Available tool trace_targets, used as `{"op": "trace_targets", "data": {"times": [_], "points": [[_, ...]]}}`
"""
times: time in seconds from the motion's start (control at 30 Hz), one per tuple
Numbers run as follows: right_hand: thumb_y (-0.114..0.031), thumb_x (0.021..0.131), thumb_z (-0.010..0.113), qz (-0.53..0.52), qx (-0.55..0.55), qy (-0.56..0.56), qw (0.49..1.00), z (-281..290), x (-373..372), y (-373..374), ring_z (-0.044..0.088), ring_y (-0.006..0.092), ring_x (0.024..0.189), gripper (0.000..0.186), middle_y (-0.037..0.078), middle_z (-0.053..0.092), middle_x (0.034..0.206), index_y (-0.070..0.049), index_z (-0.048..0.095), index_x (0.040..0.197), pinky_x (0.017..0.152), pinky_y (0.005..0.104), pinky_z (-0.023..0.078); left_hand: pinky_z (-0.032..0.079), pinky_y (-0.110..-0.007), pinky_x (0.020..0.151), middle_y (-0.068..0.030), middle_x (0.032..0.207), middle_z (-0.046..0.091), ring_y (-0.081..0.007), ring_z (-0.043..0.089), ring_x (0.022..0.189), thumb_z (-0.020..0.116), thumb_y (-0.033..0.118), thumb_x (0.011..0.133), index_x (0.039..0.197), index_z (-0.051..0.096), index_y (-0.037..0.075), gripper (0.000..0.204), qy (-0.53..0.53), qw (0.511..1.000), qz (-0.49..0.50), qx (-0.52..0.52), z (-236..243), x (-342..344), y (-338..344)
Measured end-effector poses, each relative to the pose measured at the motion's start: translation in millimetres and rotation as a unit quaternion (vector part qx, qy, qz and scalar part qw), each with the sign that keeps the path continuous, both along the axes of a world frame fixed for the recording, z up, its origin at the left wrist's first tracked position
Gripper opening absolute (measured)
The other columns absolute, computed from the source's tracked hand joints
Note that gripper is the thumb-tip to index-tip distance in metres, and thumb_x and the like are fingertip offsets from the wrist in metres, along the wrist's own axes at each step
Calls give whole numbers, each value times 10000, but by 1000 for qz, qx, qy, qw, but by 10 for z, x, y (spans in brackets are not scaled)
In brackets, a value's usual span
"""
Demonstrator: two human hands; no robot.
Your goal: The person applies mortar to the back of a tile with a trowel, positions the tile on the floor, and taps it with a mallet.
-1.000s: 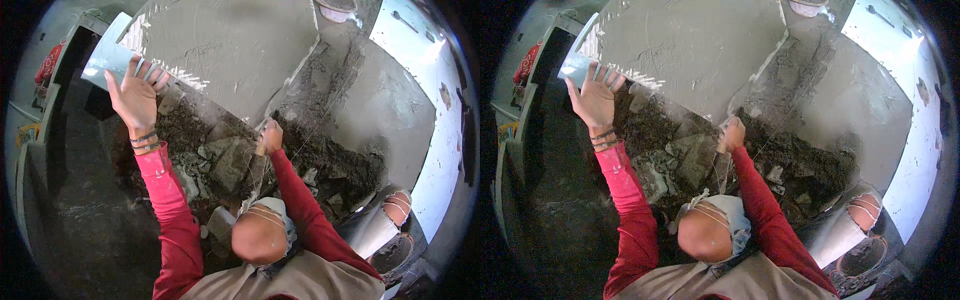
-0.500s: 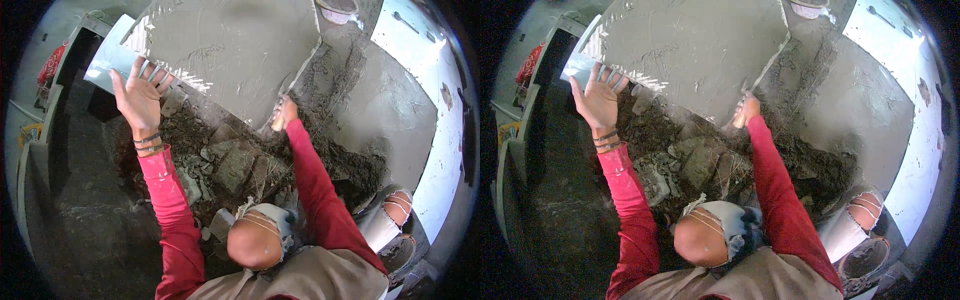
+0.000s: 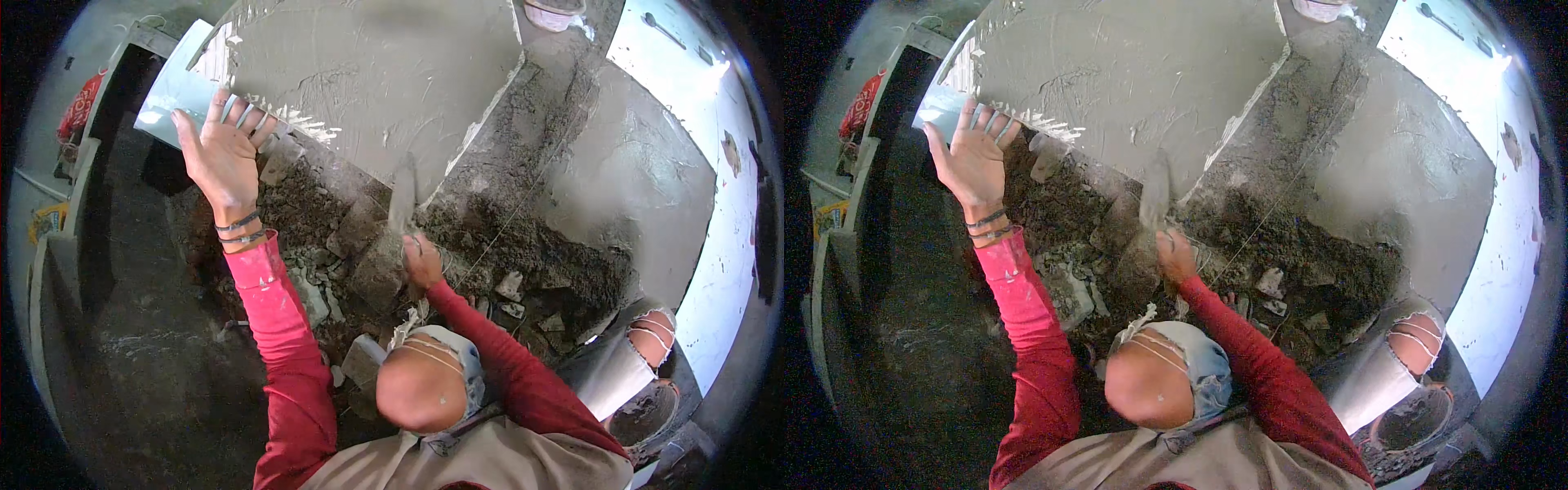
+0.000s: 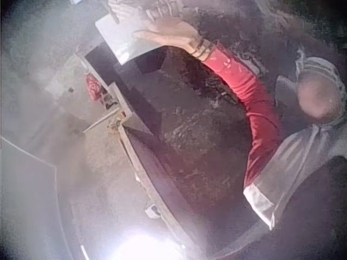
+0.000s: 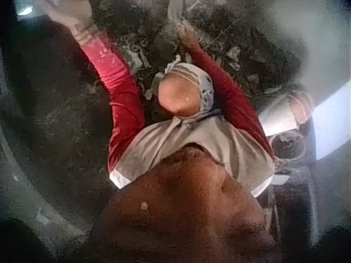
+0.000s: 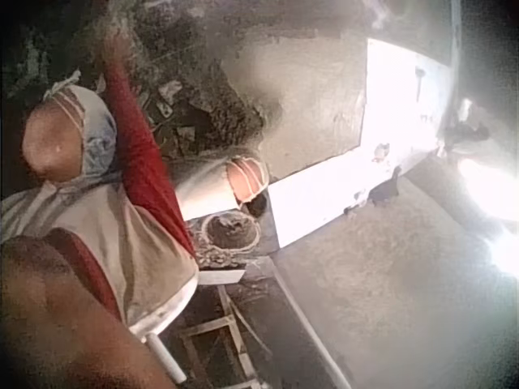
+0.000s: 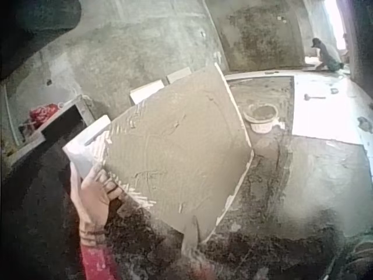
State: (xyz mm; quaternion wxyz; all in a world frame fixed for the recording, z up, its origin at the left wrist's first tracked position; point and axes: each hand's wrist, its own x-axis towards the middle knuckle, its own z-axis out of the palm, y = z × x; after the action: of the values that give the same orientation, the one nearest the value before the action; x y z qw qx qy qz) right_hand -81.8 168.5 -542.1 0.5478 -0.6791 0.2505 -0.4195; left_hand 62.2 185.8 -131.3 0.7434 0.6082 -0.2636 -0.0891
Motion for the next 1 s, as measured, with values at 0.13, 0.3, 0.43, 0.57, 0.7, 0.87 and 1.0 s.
{"op": "trace_targets", "data": {"times": [0.13,0.3,0.43,0.57,0.7,0.87,1.0], "points": [[-248,924,451,-2,376,-38,926,-214,78,-882,512,163,481,258,51,516,645,-44,608,947,431,343,431,387,-485,941,-214,1182,439,-313,502,1016,331,731,860,1326,323,-70,927,16,1000,1,-23,-44,-110,-283],[-324,937,475,155,516,21,842,970,47,-520,525,187,493,307,49,526,669,-48,597,994,448,352,440,348,-499,981,-241,1230,421,-348,444,1135,326,749,848,1332,321,-69,950,-3,1000,4,17,9,-18,61],[-360,943,501,-12,77,106,991,320,-4,95,619,337,684,364,190,624,793,-16,574,1034,645,417,487,348,-497,978,-239,1231,428,-349,452,1120,321,758,842,1323,330,-65,954,-3,1000,-9,3,-7,-66,-127],[-304,938,526,145,107,117,977,306,-380,519,618,327,661,318,215,591,730,9,564,986,628,422,467,404,-461,940,-158,1073,486,-286,514,977,359,733,849,1249,405,-31,864,14,999,-33,-3,5,-29,-35],[-285,962,501,104,75,30,991,1060,-280,211,525,212,481,207,95,522,616,-84,527,923,461,357,412,434,-453,901,-141,996,524,-287,535,939,352,755,838,1173,464,-27,858,26,999,-45,-6,81,36,47],[-218,969,492,139,70,-67,986,2230,403,-155,540,209,471,155,50,512,586,-74,450,933,415,351,430,409,-439,941,-156,997,605,-278,563,943,287,774,841,1050,601,-51,907,31,993,-110,-12,158,264,129],[-195,938,494,232,-93,70,966,1941,58,245,546,466,581,149,217,546,615,-47,483,949,523,517,434,377,-356,939,-157,887,673,-227,602,866,122,811,825,1045,625,-69,1037,7,990,-112,81,261,379,268]]}}
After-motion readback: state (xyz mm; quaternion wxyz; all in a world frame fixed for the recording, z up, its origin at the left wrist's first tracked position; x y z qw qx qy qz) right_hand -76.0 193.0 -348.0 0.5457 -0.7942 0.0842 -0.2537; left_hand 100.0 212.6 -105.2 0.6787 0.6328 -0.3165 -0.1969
